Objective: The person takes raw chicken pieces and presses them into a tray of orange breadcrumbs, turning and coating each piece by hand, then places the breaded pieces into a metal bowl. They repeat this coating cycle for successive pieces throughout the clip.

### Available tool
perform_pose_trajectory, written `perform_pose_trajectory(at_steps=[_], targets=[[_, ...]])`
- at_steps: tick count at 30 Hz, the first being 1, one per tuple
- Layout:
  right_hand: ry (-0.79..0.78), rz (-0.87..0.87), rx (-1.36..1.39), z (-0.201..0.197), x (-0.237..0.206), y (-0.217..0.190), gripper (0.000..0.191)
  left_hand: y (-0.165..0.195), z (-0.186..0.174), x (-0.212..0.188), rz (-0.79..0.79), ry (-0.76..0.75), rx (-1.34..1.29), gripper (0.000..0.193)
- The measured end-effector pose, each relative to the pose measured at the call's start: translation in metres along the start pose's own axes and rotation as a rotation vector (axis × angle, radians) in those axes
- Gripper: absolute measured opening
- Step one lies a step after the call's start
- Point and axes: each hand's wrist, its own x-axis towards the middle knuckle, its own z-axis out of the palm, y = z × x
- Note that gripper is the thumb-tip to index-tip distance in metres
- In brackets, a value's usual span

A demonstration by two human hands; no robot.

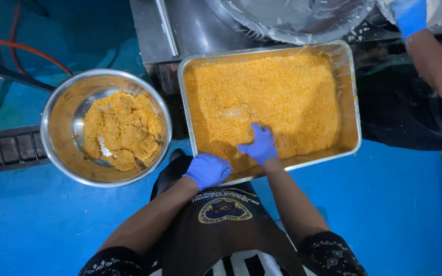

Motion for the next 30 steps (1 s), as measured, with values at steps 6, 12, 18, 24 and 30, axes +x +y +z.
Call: perform_pose_trajectory(at_steps=[6,12,18,24,30], targets=[[-0.189,0.176,1.363,0.031,0.003,-0.014,0.05,-0.006,0.002,-0.003,-0.015,-0.014,-0.001,0.036],[-0.158,0.135,1.479,-0.005,0.022,-0.033,0.034,-0.013,0.007,-0.003,-0.041,0.005,-0.013,0.036],[0.031,-0.118,0.936,-0.005,0.054,-0.055,0.032,-0.014,0.007,-0.004,-0.05,-0.024,-0.044,0.037],[0.219,-0.559,-0.246,0.009,0.056,-0.062,0.087,-0.016,0.01,-0.001,-0.038,0.011,-0.043,0.036],[0.174,-0.425,-0.273,0.026,0.039,-0.086,0.108,-0.017,0.013,-0.002,0.015,0.087,-0.039,0.034]])
